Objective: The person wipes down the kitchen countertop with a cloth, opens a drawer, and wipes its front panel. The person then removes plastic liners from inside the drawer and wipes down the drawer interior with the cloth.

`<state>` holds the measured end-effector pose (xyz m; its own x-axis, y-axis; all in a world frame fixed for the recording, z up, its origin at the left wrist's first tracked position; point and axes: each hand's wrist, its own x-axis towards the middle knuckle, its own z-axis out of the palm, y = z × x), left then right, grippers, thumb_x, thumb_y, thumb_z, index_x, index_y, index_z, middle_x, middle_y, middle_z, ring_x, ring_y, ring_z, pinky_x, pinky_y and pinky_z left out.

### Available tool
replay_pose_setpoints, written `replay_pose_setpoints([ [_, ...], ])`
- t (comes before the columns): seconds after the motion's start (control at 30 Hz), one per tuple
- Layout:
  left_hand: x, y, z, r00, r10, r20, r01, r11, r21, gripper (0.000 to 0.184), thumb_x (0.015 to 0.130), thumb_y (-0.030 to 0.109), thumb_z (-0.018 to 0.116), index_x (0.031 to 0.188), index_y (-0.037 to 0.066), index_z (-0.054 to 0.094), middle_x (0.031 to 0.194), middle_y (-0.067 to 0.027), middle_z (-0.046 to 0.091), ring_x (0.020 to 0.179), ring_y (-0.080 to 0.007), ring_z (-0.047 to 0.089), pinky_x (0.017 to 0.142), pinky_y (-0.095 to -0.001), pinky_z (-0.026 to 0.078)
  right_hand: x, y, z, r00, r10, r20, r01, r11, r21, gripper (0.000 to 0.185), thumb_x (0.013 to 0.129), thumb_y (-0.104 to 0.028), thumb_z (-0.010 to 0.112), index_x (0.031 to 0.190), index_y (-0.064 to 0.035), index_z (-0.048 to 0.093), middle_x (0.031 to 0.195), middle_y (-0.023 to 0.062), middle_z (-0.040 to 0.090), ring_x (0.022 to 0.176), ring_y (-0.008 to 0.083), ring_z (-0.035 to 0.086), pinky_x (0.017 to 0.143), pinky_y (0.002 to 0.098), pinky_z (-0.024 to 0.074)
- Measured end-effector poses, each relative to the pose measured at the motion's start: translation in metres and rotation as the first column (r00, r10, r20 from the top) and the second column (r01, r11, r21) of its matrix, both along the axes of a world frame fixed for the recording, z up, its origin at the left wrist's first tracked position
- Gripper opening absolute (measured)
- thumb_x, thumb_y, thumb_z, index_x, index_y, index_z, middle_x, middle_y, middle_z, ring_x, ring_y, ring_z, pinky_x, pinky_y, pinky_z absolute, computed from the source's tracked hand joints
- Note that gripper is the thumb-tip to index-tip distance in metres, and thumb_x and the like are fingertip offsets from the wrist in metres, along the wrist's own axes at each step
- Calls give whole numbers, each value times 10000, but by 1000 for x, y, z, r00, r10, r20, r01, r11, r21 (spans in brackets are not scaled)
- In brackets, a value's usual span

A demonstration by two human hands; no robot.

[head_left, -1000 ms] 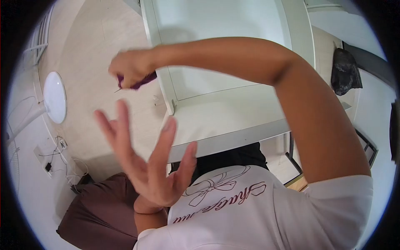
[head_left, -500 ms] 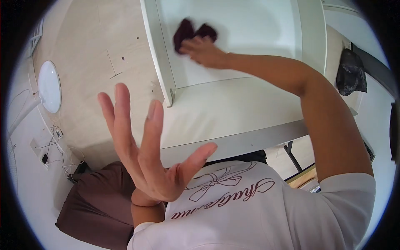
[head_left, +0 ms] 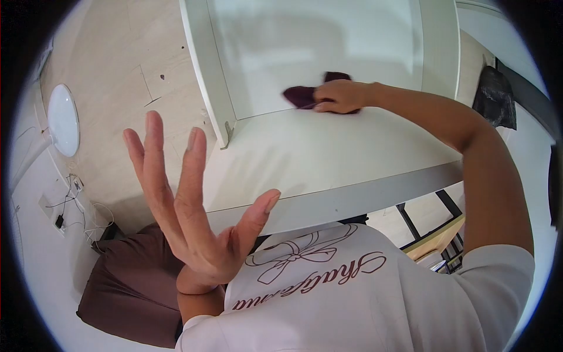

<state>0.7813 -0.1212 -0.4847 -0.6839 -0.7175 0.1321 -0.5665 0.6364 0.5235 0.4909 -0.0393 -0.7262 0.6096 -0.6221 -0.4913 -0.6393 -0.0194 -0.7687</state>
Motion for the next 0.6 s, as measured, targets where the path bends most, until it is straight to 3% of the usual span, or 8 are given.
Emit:
replay_pose_setpoints([
  [0.1,-1,0,2,1000,14,24,-13,1000,-16,664,795,360,702,1322,48,446,1422,-218,357,1350,-416,277,1046,-527,348,-70,42,10,977,-134,-168,159,977,143,375,943,-374,485,855,-18,564,771,156,588,738,307,562,694,407,434],
  [0.23,-2,3,0,999,31,-31,-31,999,18,637,805,336,694,1321,54,451,1426,-213,354,1350,-415,276,1052,-535,337,-160,96,6,848,-156,-506,311,921,236,300,849,-290,556,868,9,581,868,172,630,802,294,603,724,401,466],
  [0.3,-2,2,3,998,37,46,-37,999,-7,622,816,314,683,1328,54,442,1421,-213,359,1352,-413,271,1054,-541,335,-179,109,12,582,-116,-805,393,907,153,347,789,-264,571,947,45,558,944,204,637,879,331,624,772,405,493],
  [0.33,-2,2,3,998,42,37,-42,999,-2,622,816,314,683,1328,54,442,1421,-213,359,1352,-413,271,1054,-541,335,-172,110,11,521,-199,-830,462,884,78,468,763,-262,586,1065,83,489,982,242,623,947,373,614,830,414,495],
  [0.43,1,1,3,996,3,94,-1,1000,-28,579,850,257,642,1344,55,416,1437,-207,327,1358,-405,261,1058,-548,327,-158,101,9,453,-254,-854,611,786,90,555,742,-257,599,1143,86,425,989,260,615,952,373,611,833,428,488],
  [0.47,0,2,1,997,58,41,-57,998,-35,578,863,227,616,1363,59,380,1448,-206,300,1361,-402,253,1059,-555,321,-147,99,7,427,-385,-818,694,720,23,563,721,-229,608,1151,83,422,995,261,613,967,360,608,828,426,483],
  [0.5,1,2,-1,993,115,-8,-115,993,-37,579,876,197,590,1382,64,344,1458,-204,274,1365,-398,245,1060,-562,316,-130,96,0,457,-539,-707,748,663,-22,495,711,-176,598,1137,42,471,1010,232,621,965,332,612,805,405,485],
  [0.6,8,0,-6,995,99,-9,-100,995,-14,596,883,137,541,1410,69,271,1473,-211,226,1368,-394,235,1061,-575,303,-42,44,10,712,-487,-506,671,685,285,375,740,-130,559,1092,0,565,1063,179,620,995,288,597,846,376,469],
])
